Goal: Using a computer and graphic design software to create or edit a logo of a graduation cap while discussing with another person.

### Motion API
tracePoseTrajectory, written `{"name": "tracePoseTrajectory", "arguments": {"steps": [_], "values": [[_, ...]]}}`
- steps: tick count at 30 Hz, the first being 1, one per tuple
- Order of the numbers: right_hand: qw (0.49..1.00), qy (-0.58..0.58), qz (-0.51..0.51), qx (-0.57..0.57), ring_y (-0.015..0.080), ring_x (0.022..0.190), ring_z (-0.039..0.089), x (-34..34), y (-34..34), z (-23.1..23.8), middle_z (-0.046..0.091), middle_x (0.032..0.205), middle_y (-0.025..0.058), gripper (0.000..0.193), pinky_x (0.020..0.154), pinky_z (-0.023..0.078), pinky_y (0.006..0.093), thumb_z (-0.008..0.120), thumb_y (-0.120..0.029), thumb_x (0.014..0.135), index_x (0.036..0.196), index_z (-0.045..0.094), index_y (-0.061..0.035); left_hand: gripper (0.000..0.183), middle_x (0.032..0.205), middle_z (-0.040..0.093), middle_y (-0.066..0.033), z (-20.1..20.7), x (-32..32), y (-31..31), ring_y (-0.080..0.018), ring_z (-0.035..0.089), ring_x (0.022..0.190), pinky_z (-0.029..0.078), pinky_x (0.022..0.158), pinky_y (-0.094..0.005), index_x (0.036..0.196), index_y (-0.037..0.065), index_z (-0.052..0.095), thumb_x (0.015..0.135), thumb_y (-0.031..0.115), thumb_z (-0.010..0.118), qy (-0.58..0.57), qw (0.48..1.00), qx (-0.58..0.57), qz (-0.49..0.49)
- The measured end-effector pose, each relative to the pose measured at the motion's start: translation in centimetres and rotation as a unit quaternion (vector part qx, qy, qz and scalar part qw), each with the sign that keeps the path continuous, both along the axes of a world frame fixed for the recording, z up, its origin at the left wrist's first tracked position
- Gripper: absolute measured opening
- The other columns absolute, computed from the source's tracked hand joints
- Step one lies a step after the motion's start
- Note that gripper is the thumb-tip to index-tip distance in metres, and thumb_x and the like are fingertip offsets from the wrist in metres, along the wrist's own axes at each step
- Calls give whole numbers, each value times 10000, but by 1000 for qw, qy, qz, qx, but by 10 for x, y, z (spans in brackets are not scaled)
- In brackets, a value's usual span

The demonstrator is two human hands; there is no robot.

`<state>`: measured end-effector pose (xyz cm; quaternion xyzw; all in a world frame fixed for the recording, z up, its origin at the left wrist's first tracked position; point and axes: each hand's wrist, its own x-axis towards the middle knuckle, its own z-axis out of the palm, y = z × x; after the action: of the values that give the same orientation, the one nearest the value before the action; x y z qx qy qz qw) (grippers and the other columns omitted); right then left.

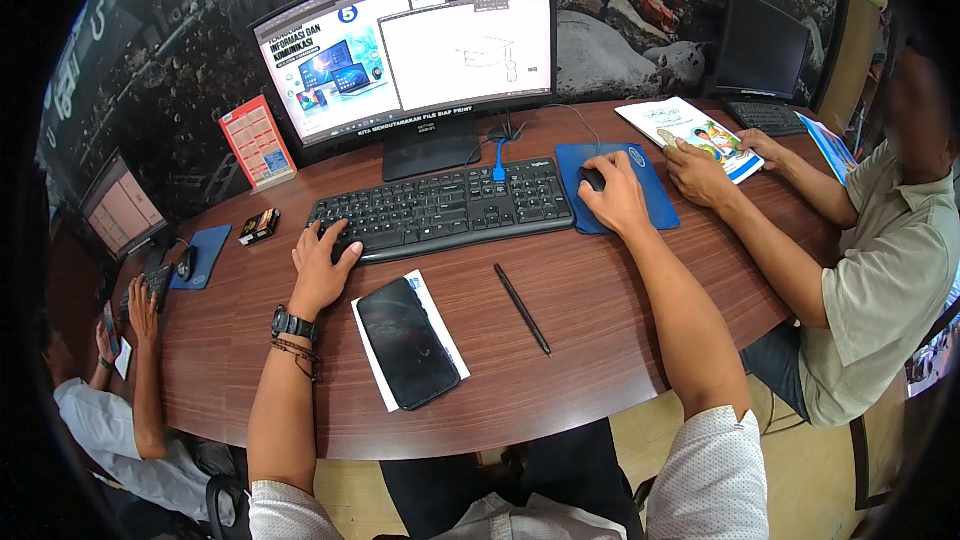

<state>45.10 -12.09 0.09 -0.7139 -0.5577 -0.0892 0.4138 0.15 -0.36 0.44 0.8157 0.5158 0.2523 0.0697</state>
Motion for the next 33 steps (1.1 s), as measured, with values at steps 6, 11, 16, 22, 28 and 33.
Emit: {"name": "tracePoseTrajectory", "arguments": {"steps": [6,11,16,22,28,33], "values": [[1000,2,3,7,376,1059,600,0,0,-1,567,1131,164,331,919,500,431,688,-199,775,1079,684,-66,577,1521,307,-313,-1,0,0,-476,222,1439,110,1147,-632,1410,146,533,940,469,622,4,1000,-1,2],[1000,-3,-2,6,372,1058,601,2,1,-2,567,1130,160,332,920,500,429,693,-200,774,1079,684,-70,573,1521,307,-315,0,1,0,-478,219,1440,108,1148,-633,1404,145,540,939,468,623,0,1000,-2,1],[1000,-5,-2,8,367,1057,601,2,2,-3,567,1129,157,330,922,499,428,697,-201,774,1078,684,-72,575,1520,308,-314,1,1,-1,-480,217,1440,104,1147,-637,1403,144,542,936,468,627,-4,1000,-4,2],[1000,-2,2,9,364,1060,601,1,2,-2,568,1127,151,324,922,497,424,695,-194,779,1078,681,-70,578,1520,306,-313,1,0,0,-481,212,1441,98,1145,-649,1405,148,540,935,473,626,-3,1000,-8,0],[1000,-2,-6,-4,357,1072,599,-2,0,1,564,1148,141,339,921,498,421,692,-189,783,1098,670,-66,579,1522,301,-311,1,0,0,-478,208,1444,98,1144,-653,1407,148,537,935,474,622,-4,1000,-10,1],[1000,-3,-7,-6,357,1085,597,-2,-1,1,563,1162,142,350,933,496,417,690,-189,783,1109,669,-61,564,1525,297,-310,3,1,-2,-477,207,1446,98,1144,-655,1399,155,544,930,455,636,-9,1000,-12,2]]}}
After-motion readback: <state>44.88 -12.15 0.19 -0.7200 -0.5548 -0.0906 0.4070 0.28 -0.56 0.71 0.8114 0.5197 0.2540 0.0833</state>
